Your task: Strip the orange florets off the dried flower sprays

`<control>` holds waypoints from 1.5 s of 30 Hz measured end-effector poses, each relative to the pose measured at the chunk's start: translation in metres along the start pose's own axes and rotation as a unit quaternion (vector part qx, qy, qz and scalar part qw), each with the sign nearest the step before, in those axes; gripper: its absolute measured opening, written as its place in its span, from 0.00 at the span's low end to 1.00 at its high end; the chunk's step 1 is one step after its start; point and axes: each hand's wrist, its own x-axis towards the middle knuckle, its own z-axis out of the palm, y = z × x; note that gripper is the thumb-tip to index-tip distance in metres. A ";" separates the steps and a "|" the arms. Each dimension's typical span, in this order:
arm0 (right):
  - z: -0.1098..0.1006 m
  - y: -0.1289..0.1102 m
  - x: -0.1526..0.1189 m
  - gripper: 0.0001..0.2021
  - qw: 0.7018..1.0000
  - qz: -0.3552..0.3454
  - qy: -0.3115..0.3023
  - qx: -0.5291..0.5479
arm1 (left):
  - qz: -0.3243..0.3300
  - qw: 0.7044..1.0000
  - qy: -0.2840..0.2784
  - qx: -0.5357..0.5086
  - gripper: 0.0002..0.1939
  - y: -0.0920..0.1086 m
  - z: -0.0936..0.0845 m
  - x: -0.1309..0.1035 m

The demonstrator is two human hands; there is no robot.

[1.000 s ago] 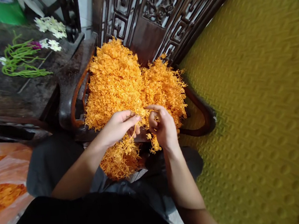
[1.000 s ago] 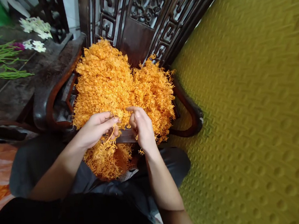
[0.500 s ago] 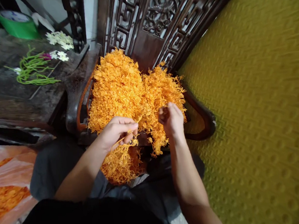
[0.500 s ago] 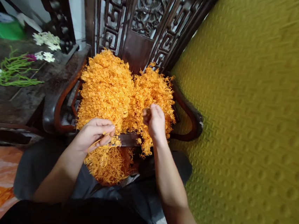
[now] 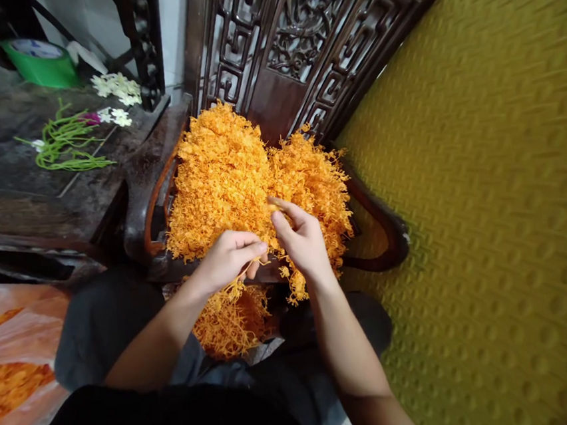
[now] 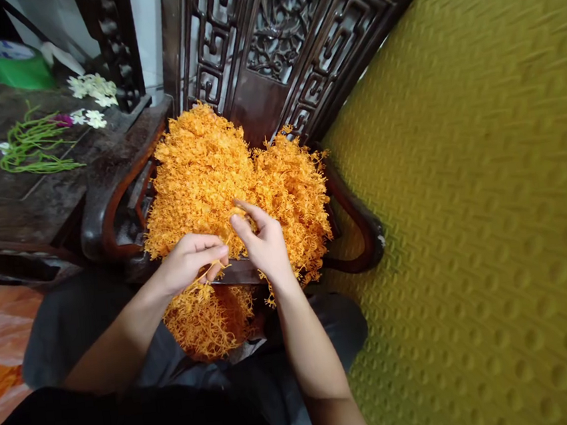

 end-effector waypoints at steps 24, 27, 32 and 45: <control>0.011 0.020 0.014 0.26 0.933 0.164 -0.105 0.304 | 0.072 0.996 -0.041 -0.035 0.21 0.007 -0.002 -0.012; 0.004 0.043 0.033 0.29 0.934 0.159 0.041 0.316 | 0.062 0.992 -0.050 -0.098 0.20 0.015 -0.004 -0.026; 0.006 0.049 0.057 0.21 0.933 0.179 0.059 0.305 | 0.070 0.989 -0.003 -0.131 0.20 0.022 -0.007 -0.033; 0.033 -0.013 0.296 0.39 0.987 -0.141 -0.011 0.079 | 0.086 0.987 0.048 -0.124 0.21 0.014 -0.013 -0.025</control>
